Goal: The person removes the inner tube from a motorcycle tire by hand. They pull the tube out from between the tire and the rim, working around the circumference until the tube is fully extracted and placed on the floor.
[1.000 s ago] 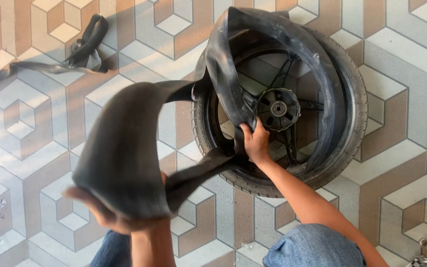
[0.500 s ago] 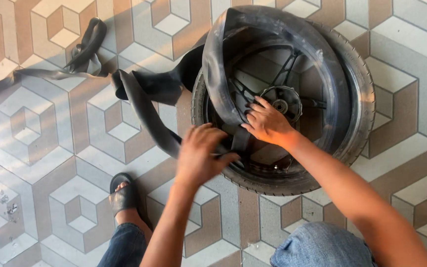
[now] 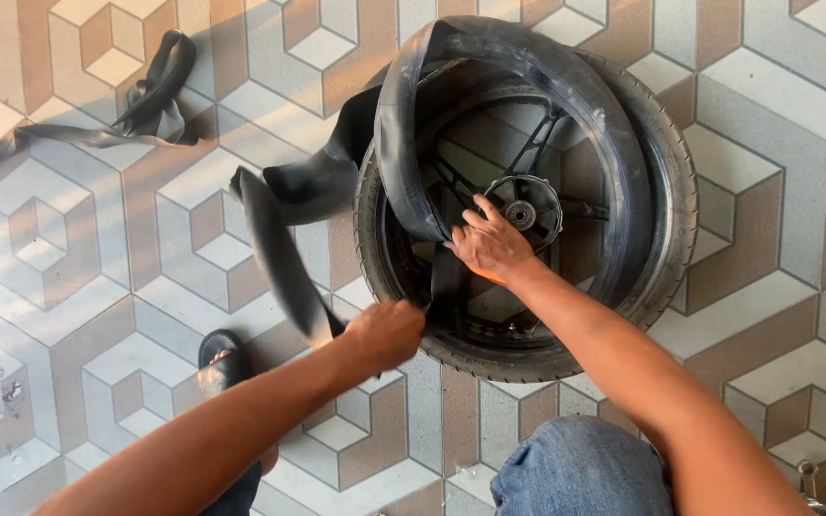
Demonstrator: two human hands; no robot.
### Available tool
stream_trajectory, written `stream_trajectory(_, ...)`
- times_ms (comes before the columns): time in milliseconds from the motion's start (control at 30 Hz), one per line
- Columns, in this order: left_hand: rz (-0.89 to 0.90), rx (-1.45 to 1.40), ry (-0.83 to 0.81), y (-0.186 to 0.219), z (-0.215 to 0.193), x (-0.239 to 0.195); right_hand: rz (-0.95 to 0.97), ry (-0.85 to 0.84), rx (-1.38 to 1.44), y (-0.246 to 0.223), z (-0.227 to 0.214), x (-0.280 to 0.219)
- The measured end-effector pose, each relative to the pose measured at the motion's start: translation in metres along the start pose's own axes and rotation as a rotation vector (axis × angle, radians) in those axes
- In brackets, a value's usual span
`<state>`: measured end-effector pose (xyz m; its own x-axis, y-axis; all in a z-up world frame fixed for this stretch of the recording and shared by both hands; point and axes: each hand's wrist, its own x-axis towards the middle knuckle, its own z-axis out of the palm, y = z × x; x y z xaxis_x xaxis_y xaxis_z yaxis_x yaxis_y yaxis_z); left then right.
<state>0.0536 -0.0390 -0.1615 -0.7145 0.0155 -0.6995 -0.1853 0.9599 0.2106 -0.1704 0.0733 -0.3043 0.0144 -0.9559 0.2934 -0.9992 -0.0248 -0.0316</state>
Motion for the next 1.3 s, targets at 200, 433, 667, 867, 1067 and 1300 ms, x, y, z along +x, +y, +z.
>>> stream_trajectory(200, -0.03, -0.167, -0.265, 0.053, -0.063, -0.059, 0.06, -0.107, 0.08, -0.004, -0.04, 0.011)
stream_trajectory(433, -0.046, -0.294, -0.303, 0.076, -0.085, -0.095, 0.18, -0.148, 0.206, -0.005, -0.061, 0.021)
stream_trajectory(667, -0.005, -0.353, -0.315, 0.093, -0.079, -0.114, 0.177, -0.153, 0.159, -0.003, -0.056, 0.018)
stream_trajectory(867, -0.084, -0.424, -0.274, 0.103, -0.074, -0.133, 0.194, -0.255, 0.172, -0.003, -0.049, 0.018)
stream_trajectory(1067, -0.168, -0.527, -0.43, 0.116, -0.078, -0.144, 0.174, -0.217, 0.173, -0.001, -0.049, 0.016)
stream_trajectory(1300, -0.204, -0.608, -0.417, 0.127, -0.079, -0.153, 0.17, -0.333, 0.174, -0.002, -0.056, 0.019)
